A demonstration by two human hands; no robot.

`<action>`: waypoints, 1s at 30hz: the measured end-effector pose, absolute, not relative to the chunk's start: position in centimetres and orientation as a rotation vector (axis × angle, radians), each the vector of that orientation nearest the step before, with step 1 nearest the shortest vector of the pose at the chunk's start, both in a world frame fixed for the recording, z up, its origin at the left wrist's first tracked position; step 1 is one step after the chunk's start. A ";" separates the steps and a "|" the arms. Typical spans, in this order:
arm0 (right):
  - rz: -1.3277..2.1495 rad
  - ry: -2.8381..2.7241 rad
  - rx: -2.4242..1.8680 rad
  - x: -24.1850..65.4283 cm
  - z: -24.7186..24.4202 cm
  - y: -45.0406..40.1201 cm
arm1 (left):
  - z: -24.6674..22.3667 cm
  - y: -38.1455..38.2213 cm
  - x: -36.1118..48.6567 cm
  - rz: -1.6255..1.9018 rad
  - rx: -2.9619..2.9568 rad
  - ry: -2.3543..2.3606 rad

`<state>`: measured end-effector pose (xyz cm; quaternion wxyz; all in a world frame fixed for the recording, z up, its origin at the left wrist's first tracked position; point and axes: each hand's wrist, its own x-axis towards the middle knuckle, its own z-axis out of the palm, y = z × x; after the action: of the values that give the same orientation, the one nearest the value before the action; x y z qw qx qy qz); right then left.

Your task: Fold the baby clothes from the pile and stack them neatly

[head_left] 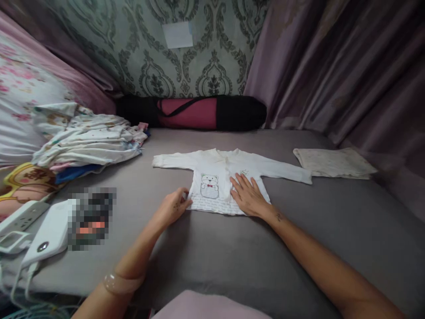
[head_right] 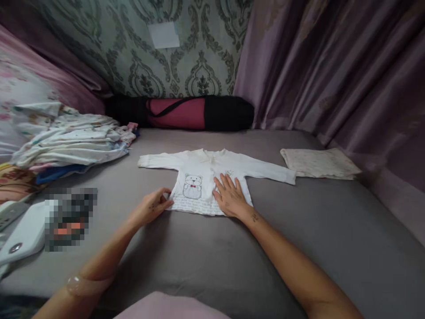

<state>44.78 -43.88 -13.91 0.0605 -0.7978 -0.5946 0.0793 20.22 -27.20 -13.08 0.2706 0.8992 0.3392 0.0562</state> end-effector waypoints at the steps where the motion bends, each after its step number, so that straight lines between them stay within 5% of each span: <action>1: 0.318 -1.800 -2.383 45.3 -13.8 -43.8 | -12.7 -26.8 20.7 0.160 2.473 0.886; 9: 0.165 -1.761 -2.256 50.5 -14.0 -44.8 | -10.5 -23.9 35.3 0.340 2.661 0.319; 15: 0.132 -1.719 -2.282 51.1 -15.4 -46.8 | -11.8 -23.4 45.9 0.227 2.678 0.694; 30: -0.051 -1.868 -2.363 50.5 -14.2 -48.4 | -14.9 -24.4 49.2 0.349 2.933 0.815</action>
<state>50.55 -48.43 -14.18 0.0644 -0.7827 -0.6189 -0.0168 49.22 -24.40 -14.86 0.0388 0.9565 0.2657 0.1140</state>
